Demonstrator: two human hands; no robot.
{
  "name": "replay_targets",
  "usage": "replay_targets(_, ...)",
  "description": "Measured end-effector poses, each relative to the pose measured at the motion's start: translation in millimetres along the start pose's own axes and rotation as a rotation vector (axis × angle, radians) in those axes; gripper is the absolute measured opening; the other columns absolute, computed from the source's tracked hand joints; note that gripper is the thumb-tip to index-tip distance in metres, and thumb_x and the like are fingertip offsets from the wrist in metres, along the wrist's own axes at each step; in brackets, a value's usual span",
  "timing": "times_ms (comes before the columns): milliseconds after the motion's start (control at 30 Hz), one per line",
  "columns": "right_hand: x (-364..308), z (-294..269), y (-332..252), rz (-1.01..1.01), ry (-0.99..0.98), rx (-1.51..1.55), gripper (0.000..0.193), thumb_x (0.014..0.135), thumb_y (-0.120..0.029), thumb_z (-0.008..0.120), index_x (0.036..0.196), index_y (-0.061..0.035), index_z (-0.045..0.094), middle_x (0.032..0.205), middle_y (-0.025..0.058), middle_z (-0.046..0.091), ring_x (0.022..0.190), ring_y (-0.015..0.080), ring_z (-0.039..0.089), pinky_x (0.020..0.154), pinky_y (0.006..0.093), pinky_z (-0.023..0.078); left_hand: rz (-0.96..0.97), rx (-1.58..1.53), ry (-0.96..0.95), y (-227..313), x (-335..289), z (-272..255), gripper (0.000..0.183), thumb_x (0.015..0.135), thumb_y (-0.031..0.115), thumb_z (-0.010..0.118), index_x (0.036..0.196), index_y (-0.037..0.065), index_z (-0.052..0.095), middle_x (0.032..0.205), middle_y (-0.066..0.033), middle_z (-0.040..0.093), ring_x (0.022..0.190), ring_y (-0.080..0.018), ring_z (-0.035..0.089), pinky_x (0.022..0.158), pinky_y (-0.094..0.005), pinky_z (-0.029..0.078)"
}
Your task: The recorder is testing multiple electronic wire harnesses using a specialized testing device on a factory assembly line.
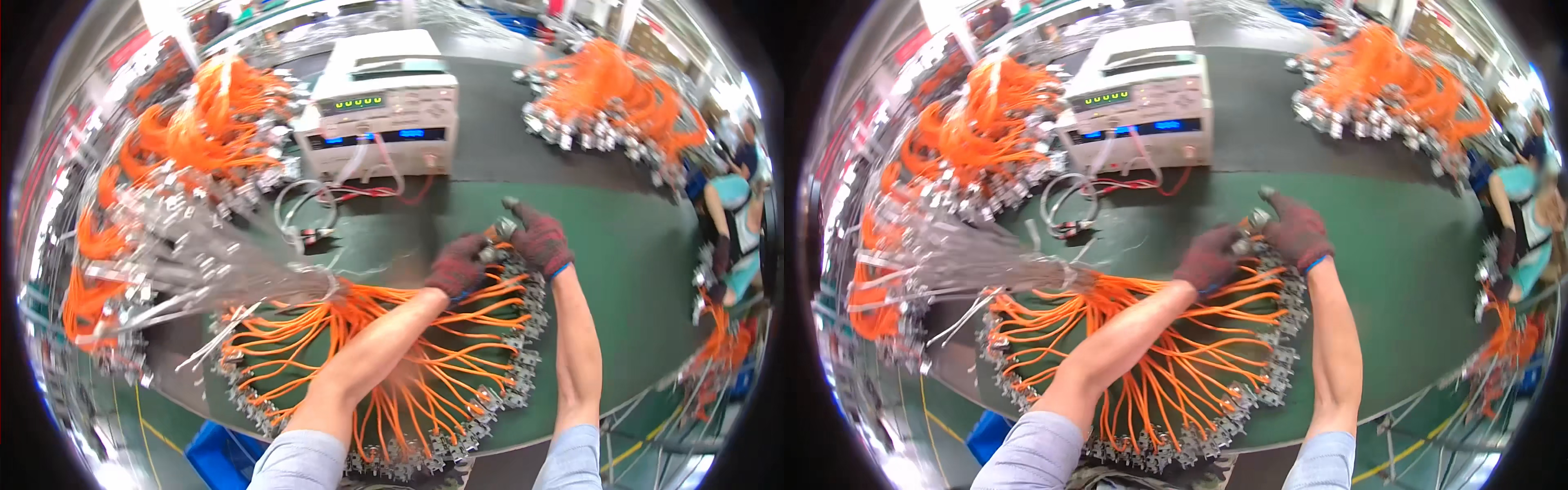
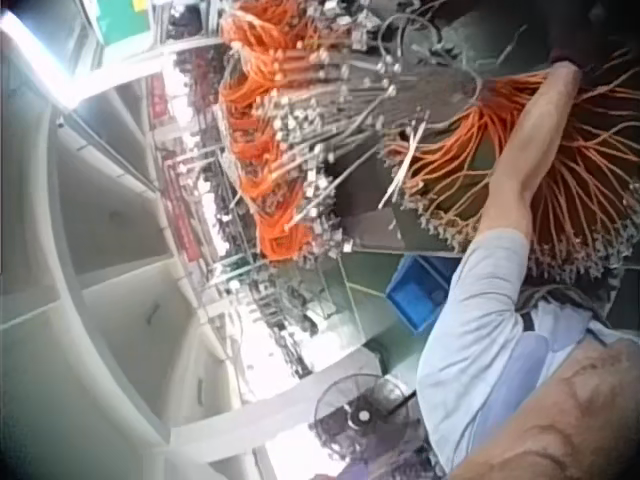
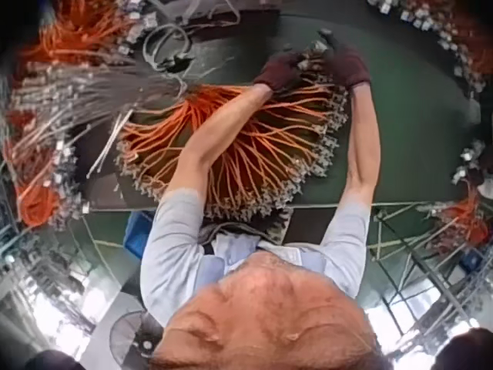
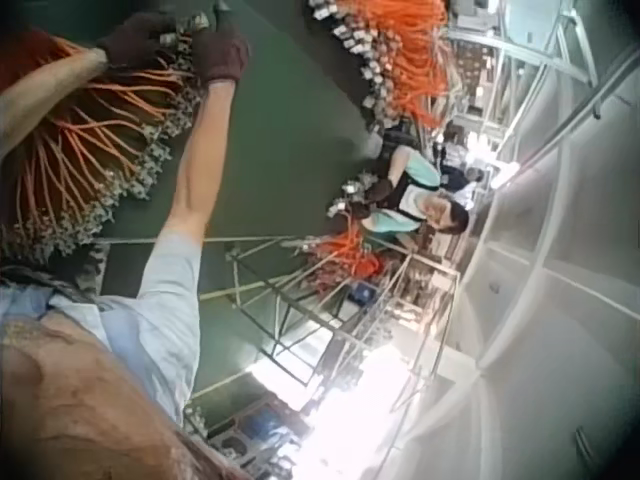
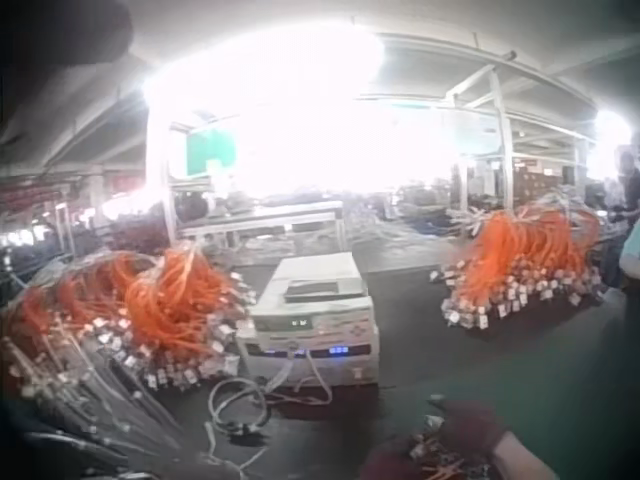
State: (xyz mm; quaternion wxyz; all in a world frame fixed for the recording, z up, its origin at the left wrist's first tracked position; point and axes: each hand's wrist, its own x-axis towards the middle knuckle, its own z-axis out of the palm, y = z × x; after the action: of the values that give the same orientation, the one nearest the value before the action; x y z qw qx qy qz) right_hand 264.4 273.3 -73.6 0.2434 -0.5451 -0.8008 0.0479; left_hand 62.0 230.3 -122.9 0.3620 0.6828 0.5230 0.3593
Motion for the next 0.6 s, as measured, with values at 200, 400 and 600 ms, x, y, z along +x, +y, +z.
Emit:
replay_targets(200,24,12,3,0.222,-0.526,0.326,0.047,0.090,-0.031,0.076,0.128,-0.0042,0.076,0.112,0.0197,0.080,0.098,0.0266,0.077,0.088,0.0415,0.059,0.124,-0.195,0.077,-31,-1,14,0.028,0.099,0.028,0.075,0.120,0.009,0.073,0.109,-0.0191,0.072,0.100,-0.0395,0.070,0.090,-0.0450,0.056)
replay_targets(400,39,-6,-47,0.416,-0.545,0.025,0.046,0.080,-0.027,0.083,0.122,-0.0068,0.080,0.111,0.0195,0.081,0.095,0.0304,0.079,0.085,0.0443,0.060,0.079,0.003,0.013,-29,-2,14,0.030,0.099,0.034,0.071,0.115,0.009,0.072,0.116,-0.0181,0.073,0.107,-0.0418,0.070,0.093,-0.0492,0.055)
replay_targets(600,39,29,-55,0.361,-0.461,-0.311,0.034,0.082,-0.033,0.083,0.111,-0.0180,0.085,0.115,0.0157,0.079,0.106,0.0372,0.076,0.091,0.0451,0.061,-0.084,0.199,-0.033,-17,4,15,0.029,0.098,0.034,0.068,0.116,0.012,0.076,0.117,-0.0180,0.073,0.112,-0.0403,0.068,0.097,-0.0491,0.053)
